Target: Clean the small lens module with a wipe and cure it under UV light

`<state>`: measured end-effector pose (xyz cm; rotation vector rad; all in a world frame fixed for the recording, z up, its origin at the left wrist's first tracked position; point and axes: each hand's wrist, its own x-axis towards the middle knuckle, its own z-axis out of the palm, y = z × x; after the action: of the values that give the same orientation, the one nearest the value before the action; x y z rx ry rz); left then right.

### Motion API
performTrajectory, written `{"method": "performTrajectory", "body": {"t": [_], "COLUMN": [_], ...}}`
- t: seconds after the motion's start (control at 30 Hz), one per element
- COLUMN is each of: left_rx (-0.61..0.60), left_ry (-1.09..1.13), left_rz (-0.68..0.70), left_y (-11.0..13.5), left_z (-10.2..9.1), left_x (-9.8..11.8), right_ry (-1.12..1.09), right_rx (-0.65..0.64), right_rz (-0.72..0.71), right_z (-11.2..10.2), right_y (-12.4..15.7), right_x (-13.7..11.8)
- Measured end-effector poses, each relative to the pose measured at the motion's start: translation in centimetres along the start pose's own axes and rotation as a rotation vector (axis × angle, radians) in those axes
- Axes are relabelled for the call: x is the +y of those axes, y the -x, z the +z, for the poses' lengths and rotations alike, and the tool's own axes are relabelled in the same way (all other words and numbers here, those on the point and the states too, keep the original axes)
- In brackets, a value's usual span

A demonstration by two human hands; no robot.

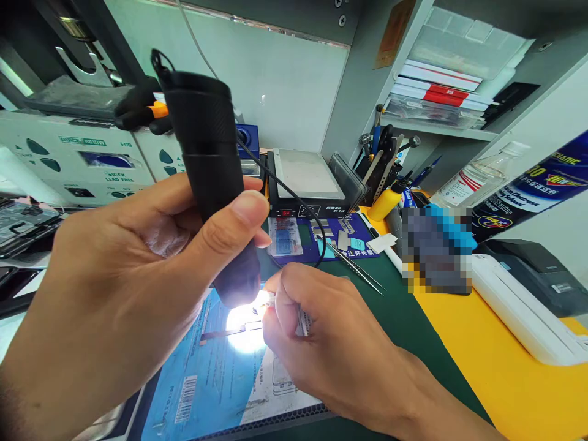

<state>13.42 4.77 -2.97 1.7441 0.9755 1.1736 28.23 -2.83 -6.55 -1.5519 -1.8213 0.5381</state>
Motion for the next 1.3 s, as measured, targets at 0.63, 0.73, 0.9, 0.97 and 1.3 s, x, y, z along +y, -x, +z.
{"method": "performTrajectory", "body": {"t": [0.63, 0.73, 0.9, 0.97, 1.3], "left_rx": [0.028, 0.047, 0.032, 0.032, 0.001], "left_ry": [-0.029, -0.046, -0.065, -0.053, -0.088], "left_rz": [0.013, 0.011, -0.023, -0.014, -0.023], "left_y": [0.1, 0.0, -0.2, -0.3, -0.1], "left_z": [-0.2, -0.2, 0.2, 0.3, -0.2], "left_x": [-0.2, -0.1, 0.1, 0.1, 0.5], "right_ry": [0.116, -0.045, -0.276, -0.274, 0.010], "right_rx": [0.056, 0.037, -0.026, -0.019, 0.069], "right_rz": [0.046, 0.202, 0.422, 0.432, 0.297], "right_z": [-0.8, -0.9, -0.9, -0.7, 0.4], "right_y": [0.1, -0.2, -0.7, -0.9, -0.5], "right_x": [0.1, -0.3, -0.8, -1.0, -1.5]}}
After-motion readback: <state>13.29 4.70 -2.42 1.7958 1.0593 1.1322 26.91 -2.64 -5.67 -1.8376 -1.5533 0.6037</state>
